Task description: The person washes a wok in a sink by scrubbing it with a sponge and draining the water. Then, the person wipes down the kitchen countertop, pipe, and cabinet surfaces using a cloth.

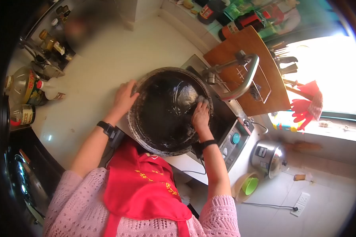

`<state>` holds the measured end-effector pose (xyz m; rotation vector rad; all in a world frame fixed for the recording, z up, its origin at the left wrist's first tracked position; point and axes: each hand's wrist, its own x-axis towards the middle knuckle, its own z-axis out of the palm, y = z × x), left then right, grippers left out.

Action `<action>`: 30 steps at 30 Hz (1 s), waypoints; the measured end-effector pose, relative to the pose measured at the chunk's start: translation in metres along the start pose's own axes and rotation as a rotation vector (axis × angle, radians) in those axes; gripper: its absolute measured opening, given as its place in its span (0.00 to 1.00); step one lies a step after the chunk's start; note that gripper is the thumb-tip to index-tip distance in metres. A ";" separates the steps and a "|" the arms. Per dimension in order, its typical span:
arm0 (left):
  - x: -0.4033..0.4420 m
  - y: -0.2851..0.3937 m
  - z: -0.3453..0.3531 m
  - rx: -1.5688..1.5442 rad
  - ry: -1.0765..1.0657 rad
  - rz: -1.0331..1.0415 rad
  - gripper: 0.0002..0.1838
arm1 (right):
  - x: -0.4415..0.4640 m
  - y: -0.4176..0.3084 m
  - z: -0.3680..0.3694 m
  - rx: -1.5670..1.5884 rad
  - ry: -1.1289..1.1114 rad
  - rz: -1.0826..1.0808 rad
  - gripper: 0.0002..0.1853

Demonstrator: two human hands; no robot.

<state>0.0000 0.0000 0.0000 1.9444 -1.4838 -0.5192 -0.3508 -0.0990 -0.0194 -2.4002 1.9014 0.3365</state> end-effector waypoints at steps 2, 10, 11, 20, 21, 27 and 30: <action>-0.004 0.007 0.004 -0.027 0.017 0.028 0.22 | 0.024 0.001 -0.007 0.110 0.094 -0.086 0.16; 0.004 0.000 -0.008 -0.062 0.035 0.073 0.17 | 0.085 -0.085 -0.009 0.127 0.370 -0.317 0.19; 0.004 0.000 -0.007 -0.076 0.022 0.058 0.17 | 0.090 -0.095 -0.007 0.148 0.360 -0.336 0.18; 0.005 -0.003 -0.001 -0.086 0.037 0.081 0.15 | 0.060 -0.188 -0.004 0.257 0.311 -0.591 0.26; 0.005 -0.006 0.002 -0.096 0.041 0.086 0.15 | 0.047 -0.195 -0.008 0.270 0.318 -0.621 0.26; 0.006 -0.013 0.007 -0.068 0.048 0.105 0.17 | -0.023 -0.208 -0.013 0.499 0.126 -0.775 0.19; 0.006 -0.011 0.007 -0.064 0.031 0.088 0.16 | -0.057 -0.199 -0.013 0.473 -0.028 -0.817 0.17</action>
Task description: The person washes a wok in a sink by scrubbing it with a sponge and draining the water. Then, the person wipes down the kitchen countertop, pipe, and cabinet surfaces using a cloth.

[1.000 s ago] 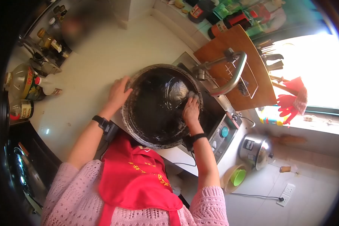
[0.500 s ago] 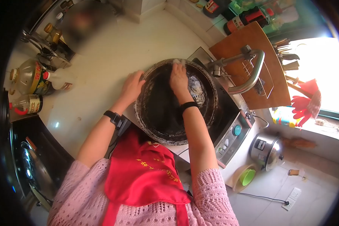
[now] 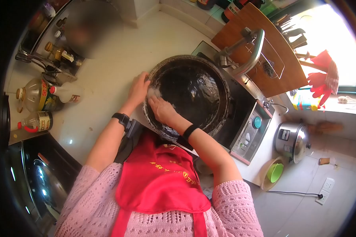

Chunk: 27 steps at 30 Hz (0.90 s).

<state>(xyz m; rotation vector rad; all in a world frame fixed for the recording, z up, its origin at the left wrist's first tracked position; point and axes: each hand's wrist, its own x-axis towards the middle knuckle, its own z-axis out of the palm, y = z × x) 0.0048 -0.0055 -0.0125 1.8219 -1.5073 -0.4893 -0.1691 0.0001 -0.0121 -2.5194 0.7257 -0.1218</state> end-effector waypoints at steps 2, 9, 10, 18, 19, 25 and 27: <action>-0.001 0.003 -0.002 0.006 -0.010 -0.019 0.15 | -0.024 -0.005 0.000 0.046 -0.038 -0.043 0.17; 0.001 0.002 -0.002 0.019 -0.022 -0.003 0.15 | -0.092 -0.001 -0.019 0.106 -0.356 -0.048 0.18; 0.000 0.001 -0.001 0.016 -0.007 0.004 0.15 | -0.093 -0.001 -0.020 0.075 -0.338 -0.060 0.18; -0.001 0.013 -0.010 0.054 -0.063 -0.057 0.15 | -0.024 0.023 -0.019 -0.284 -0.056 -0.032 0.15; 0.000 0.011 -0.010 0.046 -0.060 -0.056 0.15 | -0.015 0.033 -0.024 -0.332 -0.033 -0.006 0.14; 0.001 0.009 -0.010 0.003 -0.058 -0.063 0.15 | 0.003 0.114 -0.059 -0.338 0.069 0.149 0.15; 0.000 0.008 -0.009 0.023 -0.047 -0.041 0.15 | -0.009 0.128 -0.072 -0.362 0.079 0.195 0.15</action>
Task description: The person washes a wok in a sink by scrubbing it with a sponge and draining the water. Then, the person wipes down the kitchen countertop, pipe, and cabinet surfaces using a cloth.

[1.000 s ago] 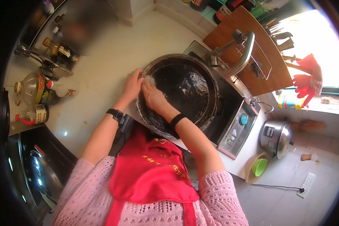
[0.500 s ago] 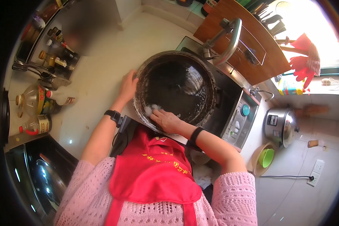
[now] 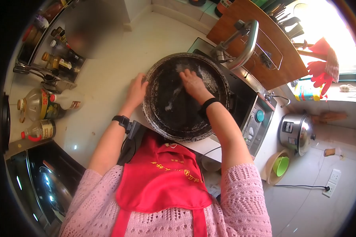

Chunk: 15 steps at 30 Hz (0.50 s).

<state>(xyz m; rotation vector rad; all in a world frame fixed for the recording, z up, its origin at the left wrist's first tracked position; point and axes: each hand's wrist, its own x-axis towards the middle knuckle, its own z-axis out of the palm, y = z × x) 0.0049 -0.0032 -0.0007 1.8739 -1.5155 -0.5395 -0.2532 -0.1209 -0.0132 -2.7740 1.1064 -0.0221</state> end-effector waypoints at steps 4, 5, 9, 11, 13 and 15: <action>0.000 -0.003 0.005 -0.010 0.014 -0.003 0.15 | -0.046 0.028 -0.006 -0.057 -0.066 0.094 0.16; 0.000 -0.003 0.006 -0.021 0.023 -0.010 0.16 | -0.060 0.030 -0.005 -0.064 -0.095 0.132 0.16; 0.002 -0.008 0.012 -0.007 0.025 -0.054 0.17 | -0.121 0.002 0.004 -0.038 -0.178 0.122 0.17; 0.002 -0.010 0.012 0.003 0.016 -0.028 0.17 | -0.127 -0.029 0.003 0.017 -0.182 0.104 0.17; 0.003 -0.012 0.012 0.001 0.000 -0.009 0.17 | -0.112 -0.058 0.003 0.086 -0.161 0.084 0.17; 0.004 -0.014 0.008 0.016 -0.030 0.024 0.16 | -0.087 -0.072 0.015 0.107 -0.114 0.058 0.17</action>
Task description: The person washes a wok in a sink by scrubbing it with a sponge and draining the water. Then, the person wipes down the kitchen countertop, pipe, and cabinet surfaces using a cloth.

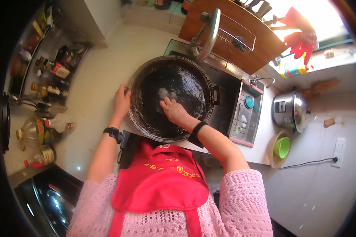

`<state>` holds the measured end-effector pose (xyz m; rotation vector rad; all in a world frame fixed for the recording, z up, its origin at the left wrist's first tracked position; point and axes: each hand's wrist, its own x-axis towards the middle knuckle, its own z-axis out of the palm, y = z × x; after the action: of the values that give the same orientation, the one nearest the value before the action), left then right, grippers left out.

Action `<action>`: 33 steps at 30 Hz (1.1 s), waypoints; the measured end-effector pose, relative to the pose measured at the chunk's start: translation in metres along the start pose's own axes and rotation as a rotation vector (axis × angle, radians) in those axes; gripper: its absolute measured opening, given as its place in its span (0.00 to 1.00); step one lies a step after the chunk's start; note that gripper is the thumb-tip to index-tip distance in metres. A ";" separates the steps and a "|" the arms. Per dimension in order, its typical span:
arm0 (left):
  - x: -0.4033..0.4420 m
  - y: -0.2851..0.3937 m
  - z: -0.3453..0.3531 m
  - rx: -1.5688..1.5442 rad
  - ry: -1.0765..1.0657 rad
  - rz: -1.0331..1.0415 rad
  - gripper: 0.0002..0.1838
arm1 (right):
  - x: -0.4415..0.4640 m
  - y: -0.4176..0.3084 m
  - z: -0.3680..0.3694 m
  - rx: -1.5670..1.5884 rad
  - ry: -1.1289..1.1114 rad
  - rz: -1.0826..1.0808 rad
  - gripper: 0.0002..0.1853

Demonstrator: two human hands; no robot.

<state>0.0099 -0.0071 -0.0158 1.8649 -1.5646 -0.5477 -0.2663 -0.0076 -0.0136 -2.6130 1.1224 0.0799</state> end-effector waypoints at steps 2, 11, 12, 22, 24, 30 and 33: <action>0.000 0.001 -0.001 0.030 -0.009 -0.004 0.16 | 0.023 0.015 0.005 0.042 0.116 0.050 0.18; 0.002 0.000 0.001 0.054 -0.041 0.033 0.16 | -0.037 0.055 -0.001 -0.035 0.170 0.441 0.24; 0.003 -0.005 0.003 0.042 -0.042 0.041 0.16 | -0.047 0.039 -0.004 -0.024 0.095 0.435 0.23; 0.006 -0.007 -0.004 0.017 -0.118 0.030 0.16 | -0.049 0.052 -0.017 0.120 0.278 0.577 0.26; 0.006 -0.007 0.000 -0.004 -0.138 0.032 0.15 | -0.057 0.051 -0.003 0.174 0.259 0.477 0.20; 0.006 -0.006 -0.005 -0.025 -0.170 0.016 0.15 | -0.100 0.037 -0.047 0.483 0.462 0.585 0.12; 0.007 -0.008 -0.002 -0.020 -0.166 0.029 0.15 | -0.147 0.047 -0.092 0.410 0.618 0.687 0.11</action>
<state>0.0184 -0.0126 -0.0189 1.8174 -1.6834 -0.7185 -0.4082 0.0379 0.0872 -1.8213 1.9454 -0.7691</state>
